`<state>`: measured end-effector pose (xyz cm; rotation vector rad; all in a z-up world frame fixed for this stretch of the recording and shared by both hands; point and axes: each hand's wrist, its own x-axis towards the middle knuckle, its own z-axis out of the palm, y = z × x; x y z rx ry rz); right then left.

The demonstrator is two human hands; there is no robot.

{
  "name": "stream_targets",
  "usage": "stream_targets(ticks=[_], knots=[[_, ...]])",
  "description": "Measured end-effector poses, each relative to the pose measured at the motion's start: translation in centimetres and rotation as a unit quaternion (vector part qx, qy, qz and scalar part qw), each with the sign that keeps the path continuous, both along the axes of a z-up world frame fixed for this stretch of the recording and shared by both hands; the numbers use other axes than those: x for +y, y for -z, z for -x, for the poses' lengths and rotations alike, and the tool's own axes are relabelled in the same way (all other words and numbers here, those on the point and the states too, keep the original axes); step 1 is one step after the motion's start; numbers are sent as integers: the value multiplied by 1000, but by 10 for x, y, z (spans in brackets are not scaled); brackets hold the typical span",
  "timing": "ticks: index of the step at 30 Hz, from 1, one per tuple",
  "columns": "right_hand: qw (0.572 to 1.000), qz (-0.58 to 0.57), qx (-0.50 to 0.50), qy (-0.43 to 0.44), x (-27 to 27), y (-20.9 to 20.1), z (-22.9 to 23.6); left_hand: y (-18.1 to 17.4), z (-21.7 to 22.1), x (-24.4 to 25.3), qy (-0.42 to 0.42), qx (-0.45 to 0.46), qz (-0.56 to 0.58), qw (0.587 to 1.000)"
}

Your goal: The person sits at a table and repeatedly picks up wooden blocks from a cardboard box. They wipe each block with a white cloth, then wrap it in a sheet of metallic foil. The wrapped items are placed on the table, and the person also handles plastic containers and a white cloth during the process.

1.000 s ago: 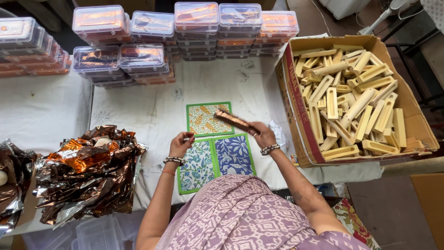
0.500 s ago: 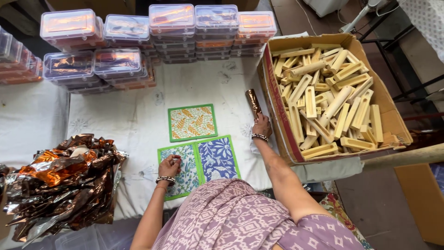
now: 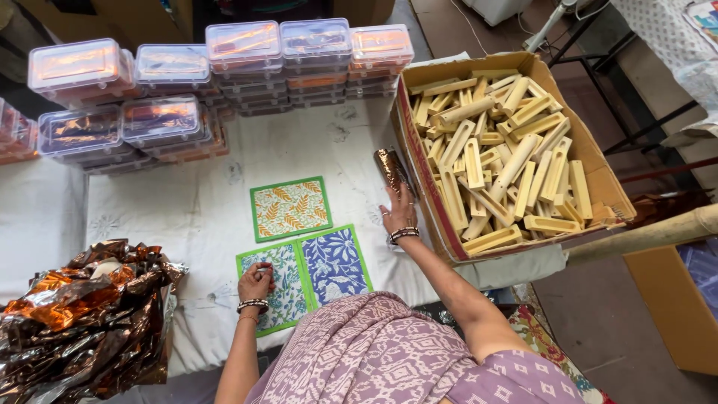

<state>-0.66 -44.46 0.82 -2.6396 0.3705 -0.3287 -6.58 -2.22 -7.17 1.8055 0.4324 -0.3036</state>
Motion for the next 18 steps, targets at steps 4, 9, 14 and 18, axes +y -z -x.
stream_targets(ticks=[4, 9, 14, 18], knots=[[993, 8, -74, -86, -5, -87, 23, 4, 3, -3, -12, -2, -11, 1000], [984, 27, -161, -68, -68, -166, 12, 25, 4, -1, -60, -31, 39, 997], [998, 50, 15, 29, -179, -141, -35, 26, 10, -6, -83, -59, 13, 995], [986, 58, 141, 74, -205, -133, -61, 26, 11, -9, -77, -81, -31, 993]])
